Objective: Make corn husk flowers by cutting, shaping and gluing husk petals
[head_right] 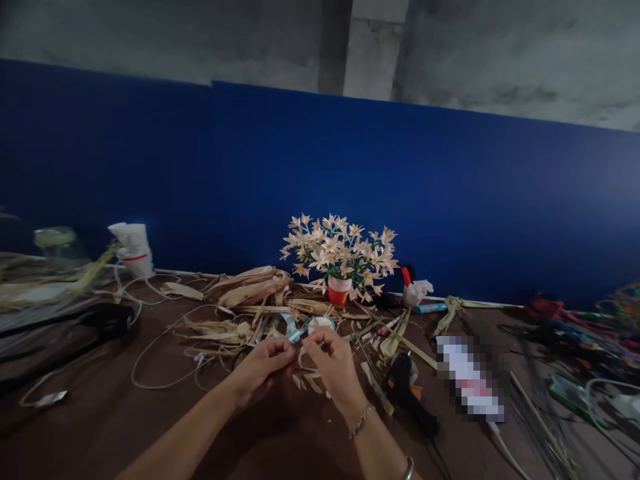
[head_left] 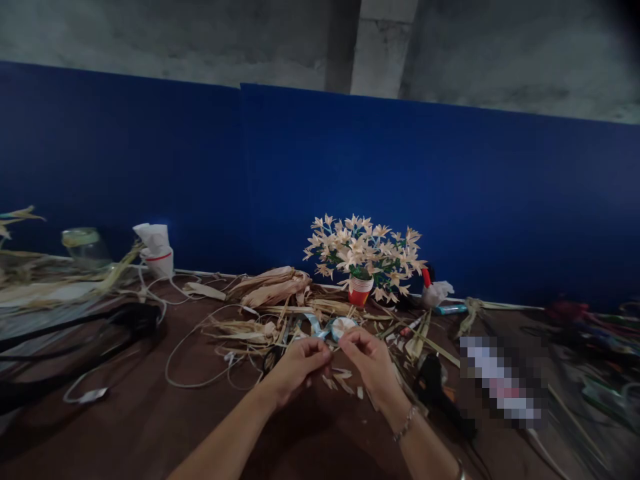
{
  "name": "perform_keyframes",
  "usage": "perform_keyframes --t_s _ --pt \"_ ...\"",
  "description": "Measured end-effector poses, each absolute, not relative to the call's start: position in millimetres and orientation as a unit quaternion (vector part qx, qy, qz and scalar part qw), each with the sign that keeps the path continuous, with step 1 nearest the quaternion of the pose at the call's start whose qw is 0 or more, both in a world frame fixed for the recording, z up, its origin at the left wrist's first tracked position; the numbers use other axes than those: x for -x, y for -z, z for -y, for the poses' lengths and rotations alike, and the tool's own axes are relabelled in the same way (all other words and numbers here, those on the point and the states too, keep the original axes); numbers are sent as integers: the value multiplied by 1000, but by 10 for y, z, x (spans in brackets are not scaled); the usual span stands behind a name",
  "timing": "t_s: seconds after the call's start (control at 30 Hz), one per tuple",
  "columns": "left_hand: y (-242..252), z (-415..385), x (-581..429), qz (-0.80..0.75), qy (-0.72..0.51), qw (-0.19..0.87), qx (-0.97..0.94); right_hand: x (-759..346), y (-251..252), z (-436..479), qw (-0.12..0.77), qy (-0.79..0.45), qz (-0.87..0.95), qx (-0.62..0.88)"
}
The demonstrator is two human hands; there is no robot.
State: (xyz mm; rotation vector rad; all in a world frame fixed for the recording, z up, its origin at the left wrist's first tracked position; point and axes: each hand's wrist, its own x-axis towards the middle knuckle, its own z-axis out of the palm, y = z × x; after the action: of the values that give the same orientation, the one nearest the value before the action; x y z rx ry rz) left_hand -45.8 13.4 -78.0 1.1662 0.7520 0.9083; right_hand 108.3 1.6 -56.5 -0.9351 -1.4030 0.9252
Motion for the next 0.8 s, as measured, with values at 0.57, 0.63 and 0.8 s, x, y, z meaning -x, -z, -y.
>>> perform_keyframes --t_s 0.57,0.63,0.8 --pt "833 -64 365 -369 -367 712 -471 -1132 719 144 639 -168 609 439" --pt "841 -44 341 -362 -386 726 -440 -1081 711 213 572 -139 698 407" --pt "919 -78 370 -382 -409 694 -453 -1024 669 297 455 -100 808 362"
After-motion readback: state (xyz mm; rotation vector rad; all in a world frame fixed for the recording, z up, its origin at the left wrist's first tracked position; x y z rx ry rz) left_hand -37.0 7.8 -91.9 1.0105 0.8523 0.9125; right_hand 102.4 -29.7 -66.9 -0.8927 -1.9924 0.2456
